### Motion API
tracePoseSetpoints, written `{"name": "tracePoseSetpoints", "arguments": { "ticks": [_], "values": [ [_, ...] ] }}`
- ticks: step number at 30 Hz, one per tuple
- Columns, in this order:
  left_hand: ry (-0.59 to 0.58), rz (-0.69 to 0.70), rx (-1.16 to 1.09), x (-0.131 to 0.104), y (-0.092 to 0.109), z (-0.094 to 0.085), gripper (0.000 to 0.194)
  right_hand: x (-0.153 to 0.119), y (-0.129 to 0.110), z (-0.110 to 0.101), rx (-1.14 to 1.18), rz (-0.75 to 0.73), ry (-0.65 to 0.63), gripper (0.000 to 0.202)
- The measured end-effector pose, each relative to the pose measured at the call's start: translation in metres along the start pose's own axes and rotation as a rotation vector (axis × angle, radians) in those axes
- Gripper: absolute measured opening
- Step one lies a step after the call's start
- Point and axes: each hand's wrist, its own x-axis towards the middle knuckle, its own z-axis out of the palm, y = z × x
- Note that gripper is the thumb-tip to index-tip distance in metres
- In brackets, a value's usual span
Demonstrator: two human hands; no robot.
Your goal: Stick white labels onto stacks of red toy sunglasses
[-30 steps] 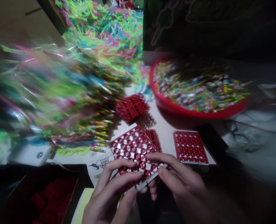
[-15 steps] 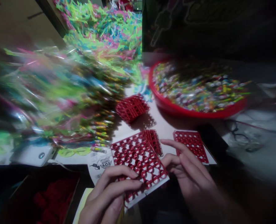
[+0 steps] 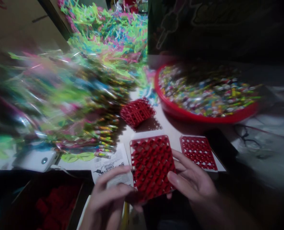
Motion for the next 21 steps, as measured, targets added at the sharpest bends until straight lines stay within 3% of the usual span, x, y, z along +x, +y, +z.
{"name": "tracePoseSetpoints", "arguments": {
  "ticks": [3,5,9,14,18,21],
  "values": [
    [0.052,-0.177,0.005,0.010,-0.002,-0.009,0.041,-0.007,0.009,-0.007,-0.312,-0.025,0.071,0.055],
    [0.028,-0.301,0.040,0.017,-0.002,-0.016,0.048,-0.012,0.010,-0.011,-0.497,0.012,0.015,0.049],
    [-0.071,-0.437,0.125,0.023,0.005,-0.014,0.025,-0.016,-0.004,-0.017,-0.649,0.042,-0.100,0.051],
    [-0.192,-0.430,0.183,0.022,0.015,-0.006,0.022,-0.014,-0.028,-0.018,-0.759,-0.034,-0.166,0.050],
    [-0.269,-0.421,0.262,0.020,0.019,-0.013,0.017,-0.014,-0.034,-0.019,-0.747,-0.030,-0.379,0.046],
    [-0.321,-0.293,0.328,0.018,0.018,-0.019,0.015,-0.016,-0.034,-0.022,-0.664,0.021,-0.474,0.048]
  ]
}}
